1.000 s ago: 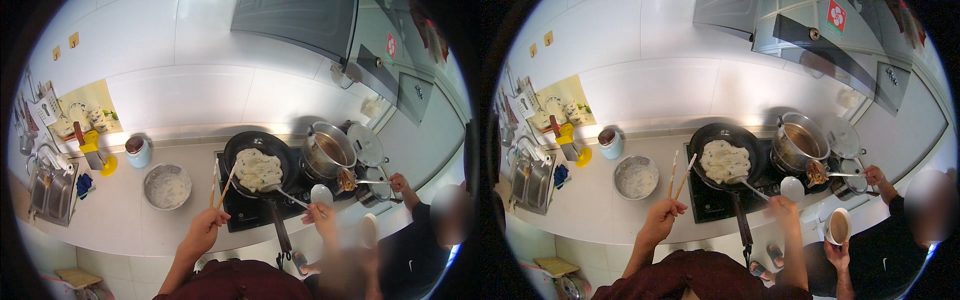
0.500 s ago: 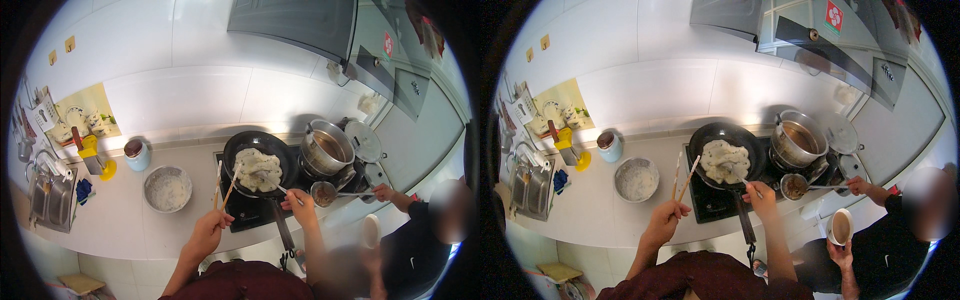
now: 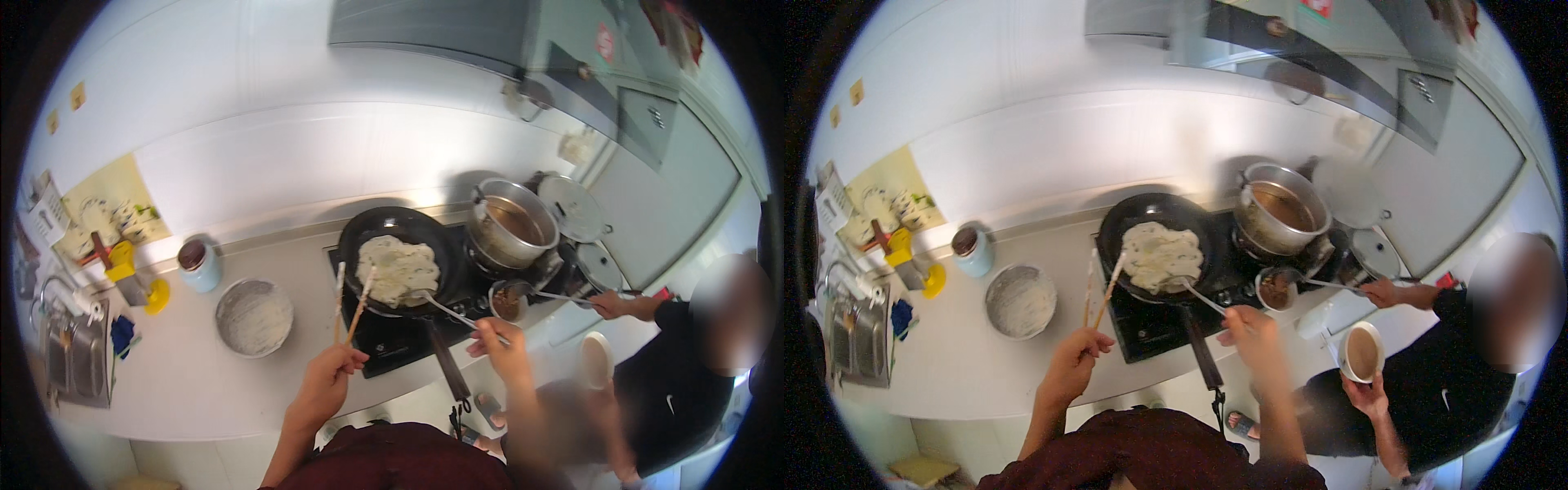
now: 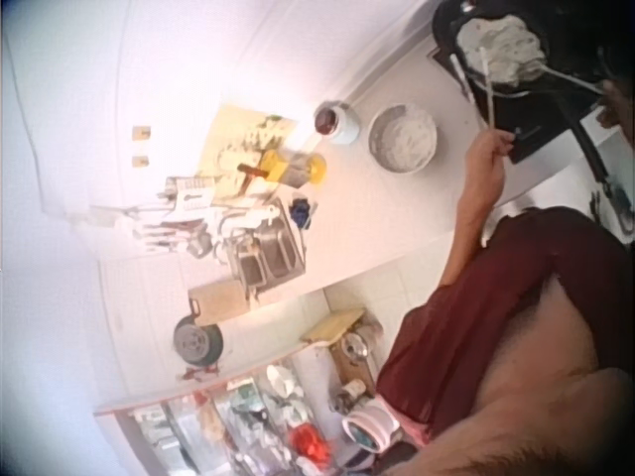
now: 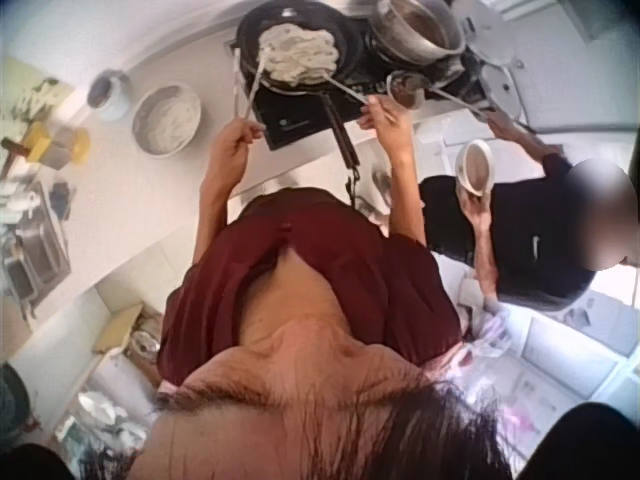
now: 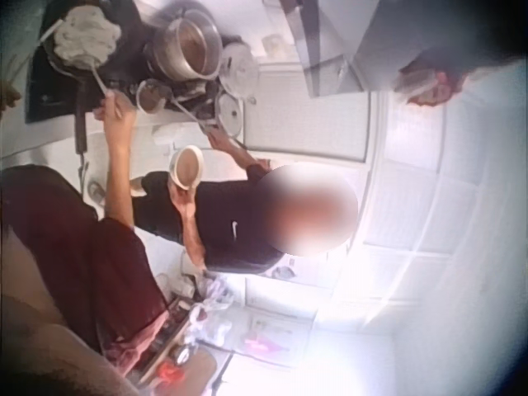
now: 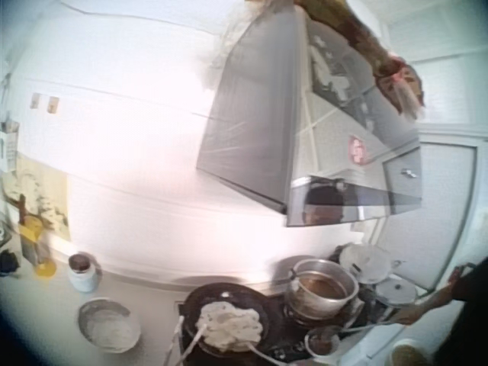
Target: The person pours batter into a hot pan and spreads it into a thin layer using chopsticks and a spatula. They continue to cook the crepe while another person ladles soup into bowls nearby.
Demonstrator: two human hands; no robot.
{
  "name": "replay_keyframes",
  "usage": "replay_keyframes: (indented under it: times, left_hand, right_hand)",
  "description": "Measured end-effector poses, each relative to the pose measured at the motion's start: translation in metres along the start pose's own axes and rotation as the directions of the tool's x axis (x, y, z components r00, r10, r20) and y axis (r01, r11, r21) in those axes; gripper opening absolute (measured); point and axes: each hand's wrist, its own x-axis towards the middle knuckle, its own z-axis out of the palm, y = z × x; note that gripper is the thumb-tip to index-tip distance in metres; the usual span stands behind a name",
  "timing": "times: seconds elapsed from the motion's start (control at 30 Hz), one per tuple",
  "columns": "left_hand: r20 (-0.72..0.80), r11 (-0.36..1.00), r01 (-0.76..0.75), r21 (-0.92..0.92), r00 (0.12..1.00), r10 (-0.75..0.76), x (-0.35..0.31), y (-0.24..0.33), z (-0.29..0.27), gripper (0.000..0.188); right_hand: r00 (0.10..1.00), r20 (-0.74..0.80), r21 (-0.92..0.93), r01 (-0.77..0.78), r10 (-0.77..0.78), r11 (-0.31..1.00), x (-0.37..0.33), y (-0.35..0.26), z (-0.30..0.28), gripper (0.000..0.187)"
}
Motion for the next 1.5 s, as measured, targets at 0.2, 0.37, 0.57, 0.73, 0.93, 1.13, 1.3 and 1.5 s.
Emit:
replay_keyframes:
  times: [0.2, 0.37, 0.57, 0.73, 0.93, 1.13, 1.3, 1.5]
  left_hand:
    - [0.001, 0.996, 0.074, -0.05, 0.997, -0.075, -0.001, 0.001, -0.001, 0.019]
    - [0.002, 0.999, 0.03, 0.027, 1.0, -0.03, 0.005, 0.008, 0.003, 0.019]
    - [0.015, 0.999, 0.028, 0.035, 0.999, -0.029, 0.01, 0.013, 0.006, 0.018]
    - [0.038, 0.999, 0.015, 0.028, 0.999, -0.016, 0.015, 0.013, 0.011, 0.018]
    - [0.042, 1.0, 0.007, 0.017, 0.999, -0.007, 0.02, 0.014, 0.015, 0.018]
    - [0.051, 1.0, 0.014, 0.007, 0.999, -0.014, 0.025, 0.012, 0.019, 0.018]
    - [0.051, 0.995, 0.094, -0.029, 0.994, -0.092, 0.028, 0.014, 0.022, 0.019]
    - [0.049, 0.998, 0.026, -0.049, 0.999, -0.023, 0.032, 0.011, 0.021, 0.019]
  right_hand:
    - [0.977, 0.128, -0.03, 0.177, -0.171, 0.984, -0.009, -0.017, 0.02, 0.023]
    - [0.962, 0.186, -0.086, 0.219, -0.2, 0.972, -0.01, -0.019, 0.024, 0.022]
    - [0.959, 0.097, -0.02, 0.271, -0.268, 0.962, -0.003, -0.022, 0.026, 0.025]
    - [0.952, 0.121, -0.047, 0.288, -0.281, 0.956, 0.004, -0.005, 0.032, 0.026]
    - [0.955, 0.132, 0.007, 0.265, -0.264, 0.964, -0.004, -0.009, 0.032, 0.025]
    - [0.922, 0.046, 0.004, 0.385, -0.385, 0.923, -0.008, 0.001, 0.026, 0.02]
    - [0.918, 0.04, 0.016, 0.395, -0.395, 0.919, -0.003, 0.005, 0.027, 0.016]
    - [0.942, 0.058, 0.163, 0.317, -0.33, 0.934, 0.005, 0.017, 0.029, 0.02]
